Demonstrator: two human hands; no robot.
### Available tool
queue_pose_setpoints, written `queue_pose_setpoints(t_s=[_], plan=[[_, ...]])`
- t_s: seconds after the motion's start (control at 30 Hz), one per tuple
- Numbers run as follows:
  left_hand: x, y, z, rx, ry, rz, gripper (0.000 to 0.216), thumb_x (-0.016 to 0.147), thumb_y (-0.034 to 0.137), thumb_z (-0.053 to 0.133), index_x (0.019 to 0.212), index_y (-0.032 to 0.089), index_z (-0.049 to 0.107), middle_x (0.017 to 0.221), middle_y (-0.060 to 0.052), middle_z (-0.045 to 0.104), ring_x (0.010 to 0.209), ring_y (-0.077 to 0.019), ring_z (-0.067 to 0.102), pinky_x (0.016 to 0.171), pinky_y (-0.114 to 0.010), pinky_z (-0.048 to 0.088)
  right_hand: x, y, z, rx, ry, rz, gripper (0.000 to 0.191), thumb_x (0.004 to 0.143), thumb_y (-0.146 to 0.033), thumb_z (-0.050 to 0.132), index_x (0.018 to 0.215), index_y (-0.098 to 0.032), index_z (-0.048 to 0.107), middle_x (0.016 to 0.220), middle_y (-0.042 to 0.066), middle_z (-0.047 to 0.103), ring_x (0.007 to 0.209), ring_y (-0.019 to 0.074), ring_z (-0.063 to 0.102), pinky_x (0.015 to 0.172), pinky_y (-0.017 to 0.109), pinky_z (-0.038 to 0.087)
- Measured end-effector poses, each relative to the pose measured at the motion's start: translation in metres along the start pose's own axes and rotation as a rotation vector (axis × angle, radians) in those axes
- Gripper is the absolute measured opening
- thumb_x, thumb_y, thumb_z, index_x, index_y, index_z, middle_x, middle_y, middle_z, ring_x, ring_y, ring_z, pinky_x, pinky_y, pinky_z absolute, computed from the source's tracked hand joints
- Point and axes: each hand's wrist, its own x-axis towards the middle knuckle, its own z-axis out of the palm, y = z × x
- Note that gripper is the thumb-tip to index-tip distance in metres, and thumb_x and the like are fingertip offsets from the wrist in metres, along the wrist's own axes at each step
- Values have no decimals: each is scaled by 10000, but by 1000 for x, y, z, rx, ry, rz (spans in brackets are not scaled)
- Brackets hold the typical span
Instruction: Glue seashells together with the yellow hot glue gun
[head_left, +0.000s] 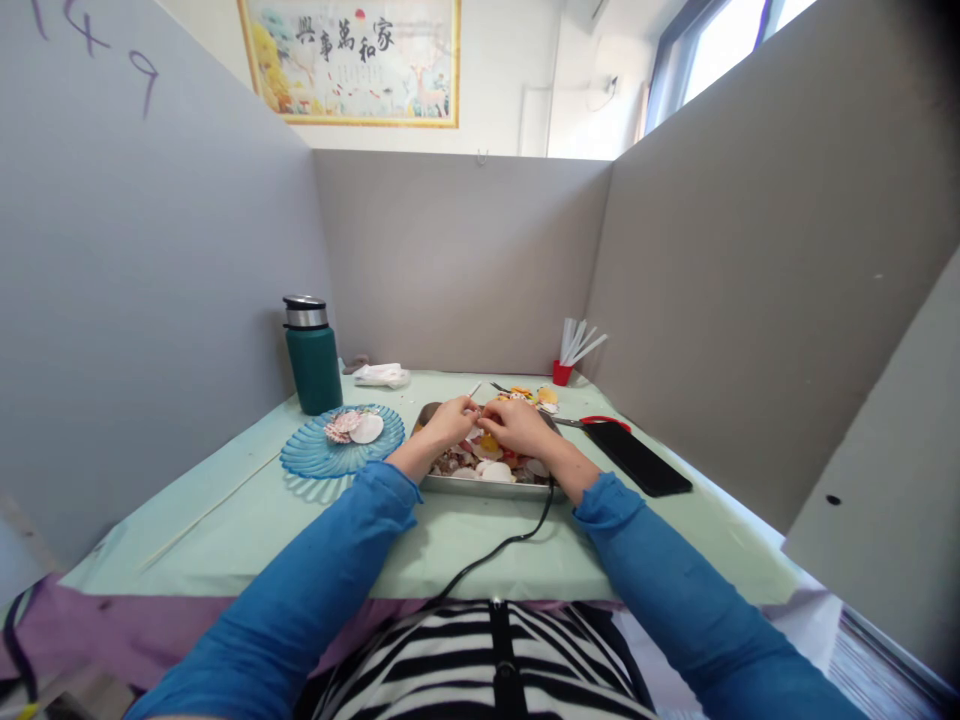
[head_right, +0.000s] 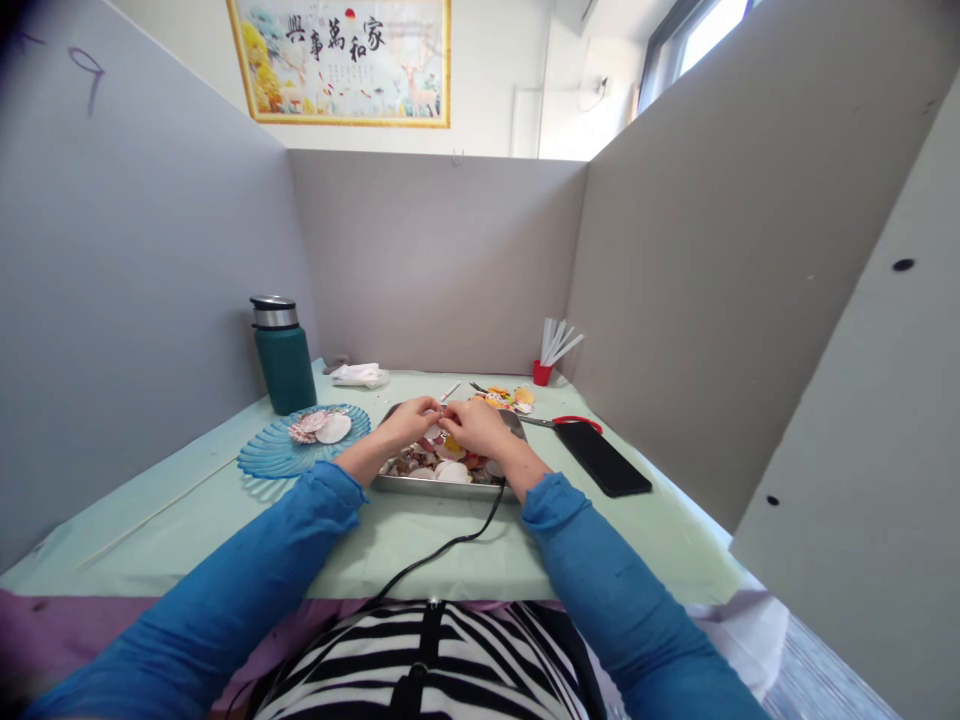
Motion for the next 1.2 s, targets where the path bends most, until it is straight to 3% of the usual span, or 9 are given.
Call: queue_pose_setpoints(t_s=[0.47, 1.2], plan=[[0, -1, 0, -4, 0, 10, 181, 851, 318, 551, 899, 144, 572, 905, -53, 606, 648, -110, 611, 468, -172, 508, 0, -1, 0, -14, 5, -6, 229, 860, -325, 496, 806, -183, 667, 728, 29, 664, 673, 138, 539, 578, 233, 290], [-2, 2, 0, 1, -14, -5, 116, 866, 219, 485, 905, 131, 550, 915, -71, 585, 598, -112, 603, 439, -189, 506, 1, 1, 0, -15, -4, -18, 228, 861, -317, 491, 801, -177, 660, 735, 32, 668, 677, 134, 538, 590, 233, 292]])
